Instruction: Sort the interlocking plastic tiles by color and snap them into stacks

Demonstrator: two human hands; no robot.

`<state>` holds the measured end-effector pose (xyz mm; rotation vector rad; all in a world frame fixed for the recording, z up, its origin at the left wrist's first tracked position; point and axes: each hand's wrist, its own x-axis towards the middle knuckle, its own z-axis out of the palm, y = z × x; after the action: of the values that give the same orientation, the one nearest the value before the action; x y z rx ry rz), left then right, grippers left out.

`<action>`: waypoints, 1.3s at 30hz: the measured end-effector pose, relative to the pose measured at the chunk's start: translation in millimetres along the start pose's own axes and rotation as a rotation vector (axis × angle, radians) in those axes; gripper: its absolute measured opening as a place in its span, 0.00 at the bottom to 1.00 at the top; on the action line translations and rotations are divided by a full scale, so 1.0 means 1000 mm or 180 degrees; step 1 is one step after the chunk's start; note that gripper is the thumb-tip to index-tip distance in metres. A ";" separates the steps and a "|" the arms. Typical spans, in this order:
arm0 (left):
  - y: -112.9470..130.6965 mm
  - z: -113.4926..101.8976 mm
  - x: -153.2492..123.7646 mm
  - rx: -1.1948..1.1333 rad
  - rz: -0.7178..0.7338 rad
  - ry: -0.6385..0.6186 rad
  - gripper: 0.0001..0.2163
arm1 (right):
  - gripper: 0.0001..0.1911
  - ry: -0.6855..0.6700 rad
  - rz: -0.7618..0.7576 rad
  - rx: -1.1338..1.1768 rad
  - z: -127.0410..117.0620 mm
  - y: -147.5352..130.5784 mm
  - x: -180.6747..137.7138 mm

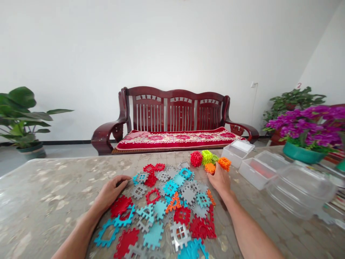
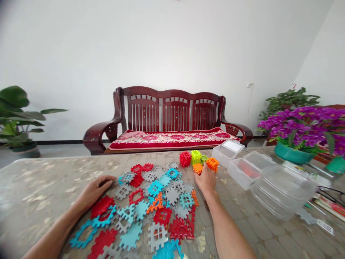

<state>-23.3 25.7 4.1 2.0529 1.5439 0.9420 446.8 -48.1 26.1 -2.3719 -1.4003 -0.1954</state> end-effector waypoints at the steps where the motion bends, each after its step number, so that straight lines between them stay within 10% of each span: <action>1: -0.001 0.000 0.000 0.0007 0.0006 -0.0001 0.19 | 0.34 0.0015 -0.0003 -0.0011 0.001 0.001 0.001; 16: 0.005 0.002 -0.002 -0.0053 -0.0060 -0.0016 0.17 | 0.18 0.0826 -0.0690 0.0947 -0.002 0.002 -0.013; 22: 0.007 0.001 -0.002 -0.0088 -0.0062 0.0011 0.17 | 0.13 -0.0393 -0.2100 0.2103 -0.024 -0.043 -0.036; 27: 0.012 0.000 -0.003 -0.0102 -0.0105 0.0039 0.17 | 0.29 -0.1351 -0.3206 0.1697 -0.051 -0.076 -0.066; 31: 0.010 0.001 -0.003 -0.0101 -0.0090 0.0043 0.17 | 0.33 -0.1555 -0.3427 0.1204 -0.055 -0.082 -0.076; 39: 0.003 0.002 -0.002 -0.0139 -0.0055 0.0005 0.18 | 0.08 -0.1336 -0.3171 0.1545 -0.047 -0.088 -0.078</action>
<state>-19.8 23.0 4.4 2.0062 1.5260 0.9627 335.5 -92.1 67.4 -1.2080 -2.3868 0.3720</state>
